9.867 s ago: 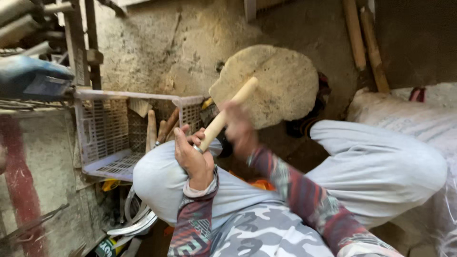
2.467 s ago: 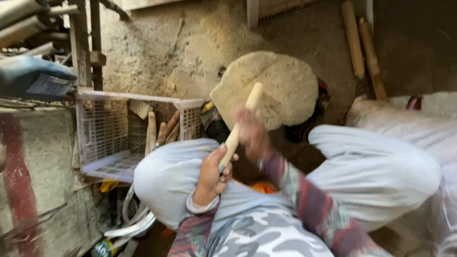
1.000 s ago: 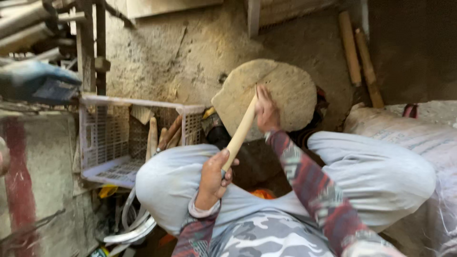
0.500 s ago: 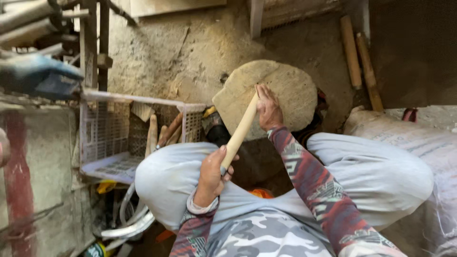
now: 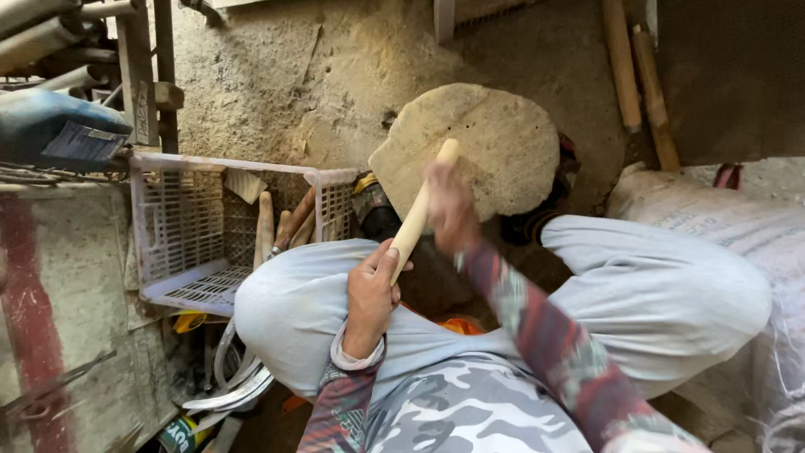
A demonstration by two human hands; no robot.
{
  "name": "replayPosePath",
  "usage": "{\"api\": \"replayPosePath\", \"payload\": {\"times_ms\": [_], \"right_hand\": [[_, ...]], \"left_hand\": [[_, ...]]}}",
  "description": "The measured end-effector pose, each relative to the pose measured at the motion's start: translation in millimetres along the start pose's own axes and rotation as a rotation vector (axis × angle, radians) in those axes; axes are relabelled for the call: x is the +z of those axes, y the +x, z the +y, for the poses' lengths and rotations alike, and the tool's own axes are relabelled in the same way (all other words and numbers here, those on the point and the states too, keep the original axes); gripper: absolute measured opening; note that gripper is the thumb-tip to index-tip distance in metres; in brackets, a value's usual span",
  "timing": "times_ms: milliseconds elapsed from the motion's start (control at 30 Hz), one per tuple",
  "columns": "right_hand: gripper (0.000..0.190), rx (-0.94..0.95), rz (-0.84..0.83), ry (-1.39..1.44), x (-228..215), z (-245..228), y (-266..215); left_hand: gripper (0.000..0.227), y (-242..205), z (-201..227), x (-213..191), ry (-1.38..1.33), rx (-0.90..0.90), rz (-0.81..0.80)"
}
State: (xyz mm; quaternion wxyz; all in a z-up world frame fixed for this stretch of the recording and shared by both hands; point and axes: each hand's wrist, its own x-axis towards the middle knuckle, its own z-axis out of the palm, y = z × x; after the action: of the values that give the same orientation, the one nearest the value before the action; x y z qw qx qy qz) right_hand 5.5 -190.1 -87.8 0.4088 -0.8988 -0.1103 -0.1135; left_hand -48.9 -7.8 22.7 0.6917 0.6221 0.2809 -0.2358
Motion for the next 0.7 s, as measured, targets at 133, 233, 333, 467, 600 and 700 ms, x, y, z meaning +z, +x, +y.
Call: {"api": "replayPosePath", "payload": {"times_ms": [133, 233, 333, 467, 600, 700], "right_hand": [[0.055, 0.200, 0.025, 0.062, -6, 16, 31], [0.060, 0.125, -0.021, 0.067, -9, -23, 3], [0.062, 0.058, -0.080, 0.096, -3, -42, -23], [0.059, 0.140, -0.041, 0.092, 2, 2, 12], [0.058, 0.174, 0.003, -0.013, -2, 17, 33], [0.056, 0.008, -0.030, 0.021, 0, -12, -1]], "left_hand": [[0.042, 0, 7, 1, -0.028, -0.029, 0.001], [0.043, 3, 8, 2, -0.060, -0.032, -0.003], [0.043, 3, 0, -4, -0.088, -0.042, -0.016], [0.043, 4, -2, -6, -0.106, -0.067, -0.025], [0.044, 1, 1, -4, -0.166, -0.083, -0.033], [0.044, 9, 1, -4, -0.172, -0.104, -0.021]]}}
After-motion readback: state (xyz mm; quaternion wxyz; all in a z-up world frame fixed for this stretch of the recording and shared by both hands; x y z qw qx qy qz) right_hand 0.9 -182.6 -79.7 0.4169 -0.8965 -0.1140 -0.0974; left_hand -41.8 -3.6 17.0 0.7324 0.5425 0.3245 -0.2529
